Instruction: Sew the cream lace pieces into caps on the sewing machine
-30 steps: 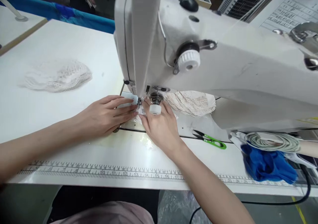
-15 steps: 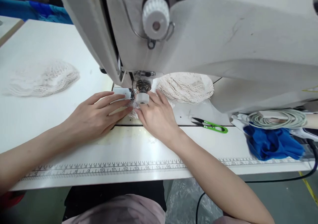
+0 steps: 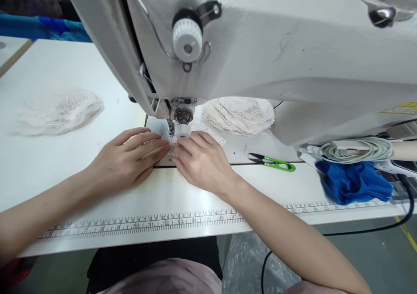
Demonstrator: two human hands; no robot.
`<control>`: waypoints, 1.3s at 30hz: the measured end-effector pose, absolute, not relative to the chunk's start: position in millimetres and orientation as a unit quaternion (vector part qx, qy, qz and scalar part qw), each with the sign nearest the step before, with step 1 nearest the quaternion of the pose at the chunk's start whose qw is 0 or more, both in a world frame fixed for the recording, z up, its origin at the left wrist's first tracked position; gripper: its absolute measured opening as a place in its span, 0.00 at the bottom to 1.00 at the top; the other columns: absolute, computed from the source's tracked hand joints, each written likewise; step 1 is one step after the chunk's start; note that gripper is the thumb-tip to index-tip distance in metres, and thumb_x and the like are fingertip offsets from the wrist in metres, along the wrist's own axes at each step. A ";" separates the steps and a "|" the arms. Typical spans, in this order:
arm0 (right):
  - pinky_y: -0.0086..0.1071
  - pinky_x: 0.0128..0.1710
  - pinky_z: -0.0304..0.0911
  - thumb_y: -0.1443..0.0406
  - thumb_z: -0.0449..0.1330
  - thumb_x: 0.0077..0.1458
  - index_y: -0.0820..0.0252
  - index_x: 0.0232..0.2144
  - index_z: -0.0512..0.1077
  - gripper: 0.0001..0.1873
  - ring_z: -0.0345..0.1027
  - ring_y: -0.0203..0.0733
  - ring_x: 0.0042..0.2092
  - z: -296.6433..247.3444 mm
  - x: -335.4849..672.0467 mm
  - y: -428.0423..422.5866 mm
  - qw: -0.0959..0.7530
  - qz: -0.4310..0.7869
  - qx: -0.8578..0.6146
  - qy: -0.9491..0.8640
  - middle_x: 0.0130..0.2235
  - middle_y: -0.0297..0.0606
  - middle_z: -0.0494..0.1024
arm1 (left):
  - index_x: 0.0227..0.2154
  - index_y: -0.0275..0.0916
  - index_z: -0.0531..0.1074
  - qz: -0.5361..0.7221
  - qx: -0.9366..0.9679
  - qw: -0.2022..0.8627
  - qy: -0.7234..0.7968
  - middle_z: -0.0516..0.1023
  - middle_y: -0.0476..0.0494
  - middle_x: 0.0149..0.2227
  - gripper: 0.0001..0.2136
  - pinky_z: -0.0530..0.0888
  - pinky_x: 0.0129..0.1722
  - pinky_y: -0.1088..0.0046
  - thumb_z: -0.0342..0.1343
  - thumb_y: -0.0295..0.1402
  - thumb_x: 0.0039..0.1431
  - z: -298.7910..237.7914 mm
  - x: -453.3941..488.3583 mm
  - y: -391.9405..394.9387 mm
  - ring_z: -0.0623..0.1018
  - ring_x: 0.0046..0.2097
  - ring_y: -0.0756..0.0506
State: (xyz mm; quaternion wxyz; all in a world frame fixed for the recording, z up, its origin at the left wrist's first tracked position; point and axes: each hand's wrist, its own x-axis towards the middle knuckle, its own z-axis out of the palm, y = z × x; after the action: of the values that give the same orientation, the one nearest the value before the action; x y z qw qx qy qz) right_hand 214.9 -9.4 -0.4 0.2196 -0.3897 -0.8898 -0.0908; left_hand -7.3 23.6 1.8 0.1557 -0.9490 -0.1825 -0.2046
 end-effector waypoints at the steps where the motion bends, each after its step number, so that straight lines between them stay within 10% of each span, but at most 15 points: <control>1: 0.37 0.41 0.61 0.64 0.55 0.63 0.62 0.40 0.76 0.11 0.69 0.45 0.42 0.4 215.1 -9.9 0.214 -0.097 -0.385 -0.893 0.40 0.40 0.79 | 0.46 0.34 0.75 -0.203 -0.950 0.156 -0.177 0.80 0.44 0.47 0.11 0.72 0.55 0.58 0.53 0.25 0.62 2.0 -8.0 22.8 0.76 0.49 0.42; 39: 0.37 0.42 0.63 0.64 0.57 0.63 0.63 0.41 0.77 0.10 0.71 0.42 0.42 -0.2 213.4 -10.0 0.198 -0.142 -0.388 -0.889 0.41 0.40 0.80 | 0.45 0.36 0.76 -0.213 -0.941 0.145 -0.218 0.80 0.43 0.46 0.11 0.71 0.56 0.58 0.52 0.26 0.62 0.7 -8.8 27.5 0.77 0.49 0.43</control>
State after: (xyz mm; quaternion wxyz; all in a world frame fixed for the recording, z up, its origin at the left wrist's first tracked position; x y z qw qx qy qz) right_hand 213.4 -10.0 -0.2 0.1977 -0.3885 -0.8887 -0.1424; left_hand -8.8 27.5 0.7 0.1447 -0.9413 -0.2185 -0.2127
